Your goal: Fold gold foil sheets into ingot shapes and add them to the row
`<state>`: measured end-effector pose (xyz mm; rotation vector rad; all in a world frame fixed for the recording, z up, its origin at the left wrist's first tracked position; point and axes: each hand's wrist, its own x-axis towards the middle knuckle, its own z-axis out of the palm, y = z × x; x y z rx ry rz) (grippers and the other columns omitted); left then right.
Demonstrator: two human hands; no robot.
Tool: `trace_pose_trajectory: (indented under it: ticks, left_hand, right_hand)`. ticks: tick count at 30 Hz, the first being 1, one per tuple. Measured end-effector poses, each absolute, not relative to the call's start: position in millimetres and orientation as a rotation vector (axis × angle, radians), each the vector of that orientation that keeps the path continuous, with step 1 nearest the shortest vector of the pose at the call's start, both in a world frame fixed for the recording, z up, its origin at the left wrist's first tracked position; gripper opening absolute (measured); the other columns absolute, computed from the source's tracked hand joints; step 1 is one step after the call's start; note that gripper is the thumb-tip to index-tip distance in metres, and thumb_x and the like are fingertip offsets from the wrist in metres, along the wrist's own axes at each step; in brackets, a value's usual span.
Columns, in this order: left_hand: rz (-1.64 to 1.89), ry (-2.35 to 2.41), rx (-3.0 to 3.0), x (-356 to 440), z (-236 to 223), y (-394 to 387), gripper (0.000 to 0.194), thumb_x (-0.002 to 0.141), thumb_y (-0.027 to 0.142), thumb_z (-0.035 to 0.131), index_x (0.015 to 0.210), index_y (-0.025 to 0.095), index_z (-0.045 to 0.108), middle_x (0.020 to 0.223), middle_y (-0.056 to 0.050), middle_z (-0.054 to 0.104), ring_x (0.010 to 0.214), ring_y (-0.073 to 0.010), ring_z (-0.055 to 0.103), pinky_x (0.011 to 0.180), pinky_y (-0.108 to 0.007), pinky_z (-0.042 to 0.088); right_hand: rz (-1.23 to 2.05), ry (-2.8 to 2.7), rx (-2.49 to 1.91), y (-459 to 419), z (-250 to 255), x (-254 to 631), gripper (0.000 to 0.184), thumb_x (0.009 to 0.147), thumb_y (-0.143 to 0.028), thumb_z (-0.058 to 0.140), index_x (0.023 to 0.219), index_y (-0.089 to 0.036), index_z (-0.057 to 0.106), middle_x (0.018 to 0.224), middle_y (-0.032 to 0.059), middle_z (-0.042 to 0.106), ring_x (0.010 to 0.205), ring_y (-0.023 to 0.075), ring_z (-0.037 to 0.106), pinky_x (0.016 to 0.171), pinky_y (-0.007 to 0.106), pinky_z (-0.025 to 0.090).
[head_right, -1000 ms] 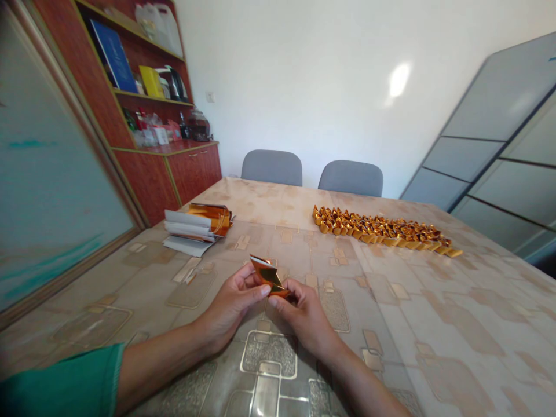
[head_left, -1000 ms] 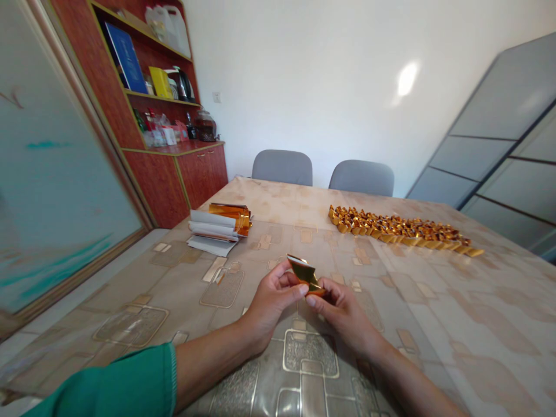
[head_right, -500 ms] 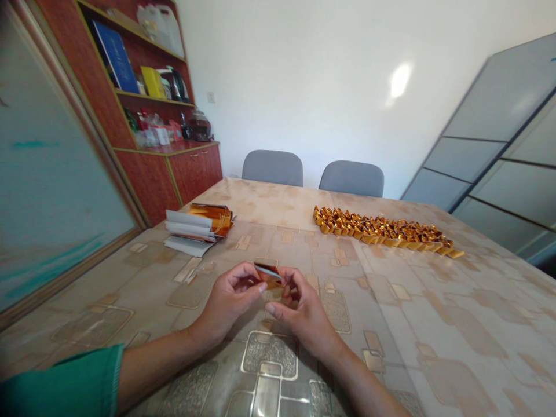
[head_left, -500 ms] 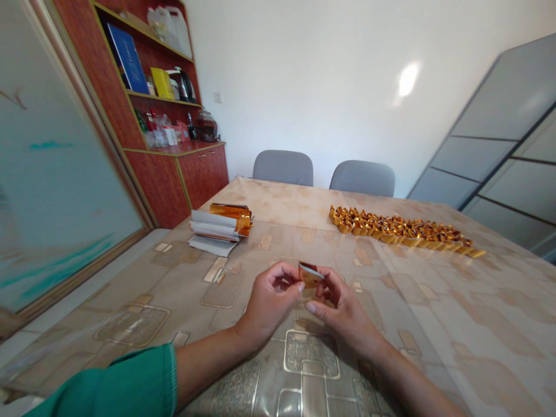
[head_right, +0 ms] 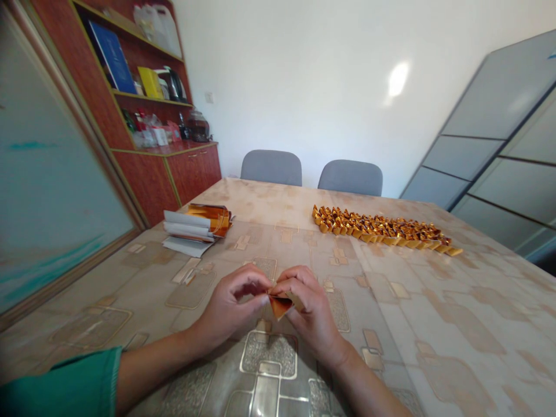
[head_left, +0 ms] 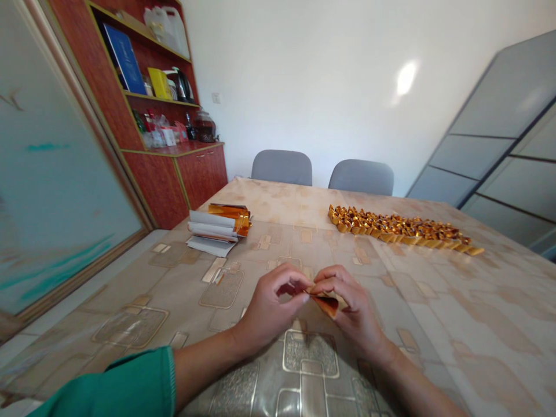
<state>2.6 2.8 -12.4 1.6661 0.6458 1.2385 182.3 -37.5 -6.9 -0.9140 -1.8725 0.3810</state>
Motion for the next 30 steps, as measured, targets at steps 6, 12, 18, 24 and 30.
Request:
trace_pose_trajectory:
  ticks: [6, 12, 18, 24, 30]
  left_hand:
    - [0.776, 0.596, 0.91, 1, -8, 1, 0.027, 0.078, 0.035, 0.076, 0.089, 0.015, 0.062, 0.075, 0.0, 0.062, 0.061, -0.0085, 0.057, 0.059, -0.02, 0.047]
    - [0.612, 0.514, 0.756, -1, -5, -3, 0.032, 0.073, 0.035, 0.083, 0.088, 0.011, 0.069, 0.083, -0.005, 0.068, 0.072, -0.0118, 0.064, 0.068, -0.023, 0.052]
    - [0.779, 0.698, 0.714, -3, -6, 5, 0.033, 0.057, 0.031, 0.092, 0.074, 0.013, 0.07, 0.074, -0.001, 0.069, 0.068, -0.0103, 0.062, 0.068, -0.022, 0.051]
    - [0.837, 0.785, 0.803, -5, -6, 9, 0.036, 0.056, 0.037, 0.092, 0.074, 0.013, 0.072, 0.071, 0.0, 0.068, 0.063, -0.0081, 0.06, 0.061, -0.019, 0.048]
    - [0.89, 0.809, 0.866, -2, -10, 8, 0.036, 0.058, 0.039, 0.09, 0.074, 0.012, 0.071, 0.069, -0.001, 0.068, 0.062, -0.0093, 0.059, 0.057, -0.019, 0.046]
  right_hand:
    - [-0.006, -1.869, -0.901, -43, -8, 188, 0.015, 0.088, -0.011, 0.065, 0.097, -0.023, 0.065, 0.088, 0.0035, 0.06, 0.079, 0.0183, 0.055, 0.069, 0.031, 0.043]
    - [-0.224, -2.076, -0.863, -46, -4, 184, 0.011, 0.097, -0.021, 0.057, 0.1, -0.02, 0.067, 0.09, 0.0061, 0.065, 0.082, 0.0186, 0.054, 0.07, 0.03, 0.045]
    - [-0.394, -2.289, -0.867, -42, -2, 184, 0.019, 0.099, -0.019, 0.052, 0.11, -0.019, 0.067, 0.103, 0.0068, 0.071, 0.088, 0.0195, 0.056, 0.076, 0.034, 0.044]
    - [-0.347, -2.327, -0.831, -42, 3, 190, 0.023, 0.102, -0.019, 0.046, 0.111, -0.017, 0.067, 0.106, 0.0063, 0.072, 0.089, 0.0192, 0.057, 0.078, 0.034, 0.042]
    - [-0.288, -2.324, -0.859, -40, -1, 191, 0.02, 0.098, -0.019, 0.056, 0.115, -0.019, 0.066, 0.102, 0.0046, 0.073, 0.088, 0.019, 0.057, 0.076, 0.034, 0.042]
